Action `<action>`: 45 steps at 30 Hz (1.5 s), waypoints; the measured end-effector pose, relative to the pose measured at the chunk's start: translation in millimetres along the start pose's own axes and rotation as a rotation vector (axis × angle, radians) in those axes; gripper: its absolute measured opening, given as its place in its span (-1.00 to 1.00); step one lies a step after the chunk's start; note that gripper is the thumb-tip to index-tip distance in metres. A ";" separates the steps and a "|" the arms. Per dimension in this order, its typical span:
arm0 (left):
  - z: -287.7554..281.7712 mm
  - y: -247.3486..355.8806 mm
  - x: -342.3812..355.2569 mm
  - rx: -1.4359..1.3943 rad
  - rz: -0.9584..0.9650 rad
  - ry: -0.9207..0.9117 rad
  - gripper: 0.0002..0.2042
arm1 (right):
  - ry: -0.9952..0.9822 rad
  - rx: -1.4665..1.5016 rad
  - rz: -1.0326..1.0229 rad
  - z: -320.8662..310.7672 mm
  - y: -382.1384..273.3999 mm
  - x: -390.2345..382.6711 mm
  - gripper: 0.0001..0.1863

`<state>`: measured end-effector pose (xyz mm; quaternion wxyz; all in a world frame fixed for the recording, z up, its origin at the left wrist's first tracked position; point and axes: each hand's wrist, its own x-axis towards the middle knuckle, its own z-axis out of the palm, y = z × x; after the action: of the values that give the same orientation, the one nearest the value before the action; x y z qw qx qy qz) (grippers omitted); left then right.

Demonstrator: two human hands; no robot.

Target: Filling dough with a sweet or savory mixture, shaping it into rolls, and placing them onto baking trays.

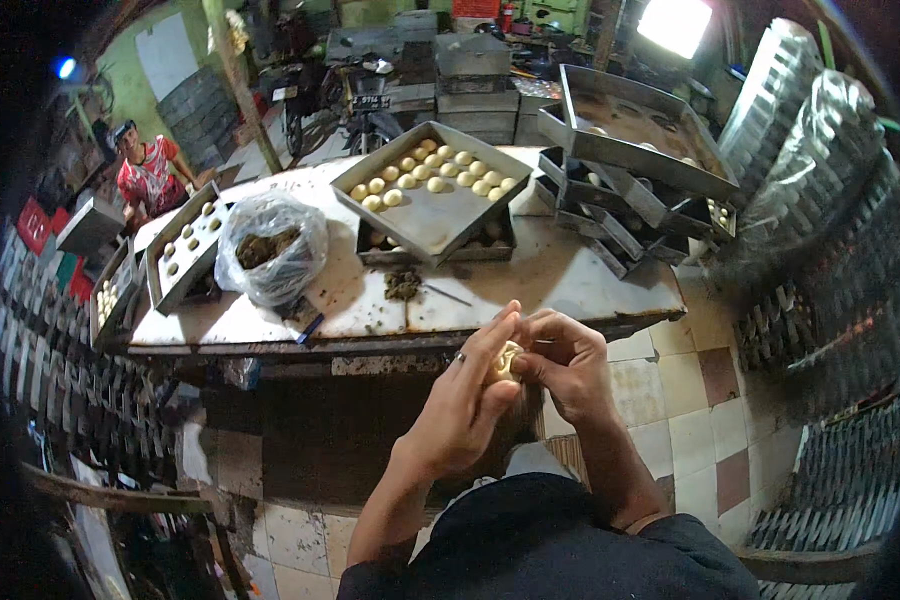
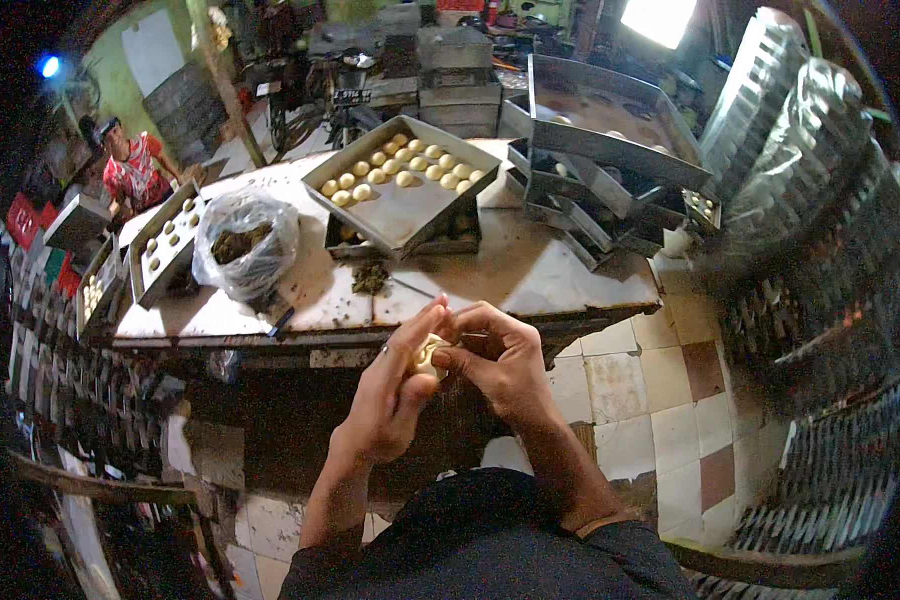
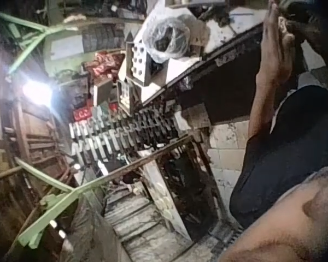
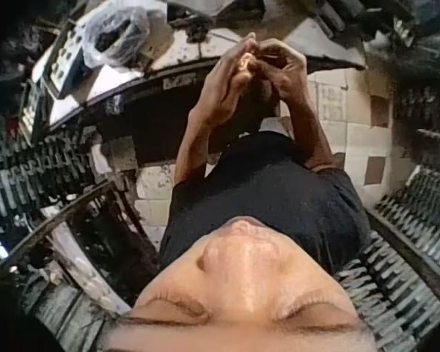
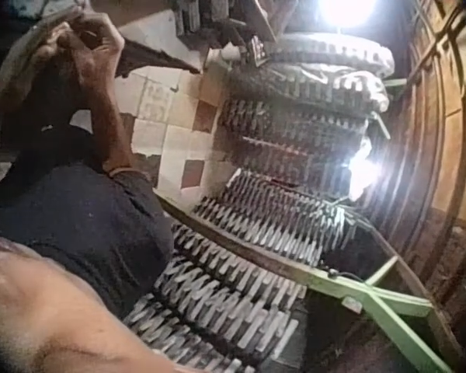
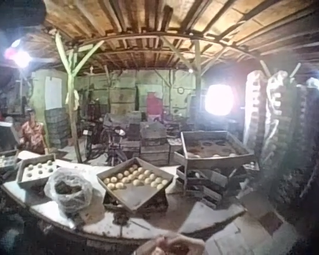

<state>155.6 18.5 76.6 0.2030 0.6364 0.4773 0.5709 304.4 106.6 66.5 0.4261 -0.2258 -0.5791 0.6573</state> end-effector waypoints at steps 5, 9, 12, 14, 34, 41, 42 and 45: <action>71.1 -42.5 49.6 -0.246 -0.206 0.160 -0.78 | 0.070 -0.406 -0.301 -54.9 -24.9 9.4 -0.82; 121.7 -37.2 93.2 0.090 -0.485 -0.245 -0.66 | 0.123 -0.432 -0.191 -141.5 -15.6 18.7 -0.78; 156.8 -46.5 119.3 0.017 -0.166 -0.320 -0.64 | 0.142 -0.322 -0.086 -191.8 -18.0 34.5 -0.79; 167.3 -34.0 142.3 -0.246 -0.498 -0.383 -0.62 | 0.037 -0.260 -0.122 -221.7 -15.5 49.0 -0.83; 10.7 -252.7 283.3 0.002 -0.206 -0.407 -0.38 | 0.182 -0.679 -0.456 -189.4 -47.7 291.1 -0.65; -27.6 -469.8 320.0 0.717 -0.462 -0.132 -0.47 | -0.202 -1.653 -0.001 -283.8 -51.2 451.1 -0.52; -33.3 -479.7 324.2 0.812 -0.460 -0.172 -0.48 | -0.014 -1.691 -0.151 -259.0 -48.4 454.5 -0.59; -38.7 -511.4 317.7 1.035 -0.386 -0.191 -0.48 | 0.257 -1.520 -0.441 -185.2 -61.7 427.0 -0.63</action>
<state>-106.3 510.3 -154.8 0.0074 0.6028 0.7827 0.1546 240.8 560.8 167.3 0.3391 -0.4085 -0.8461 -0.0472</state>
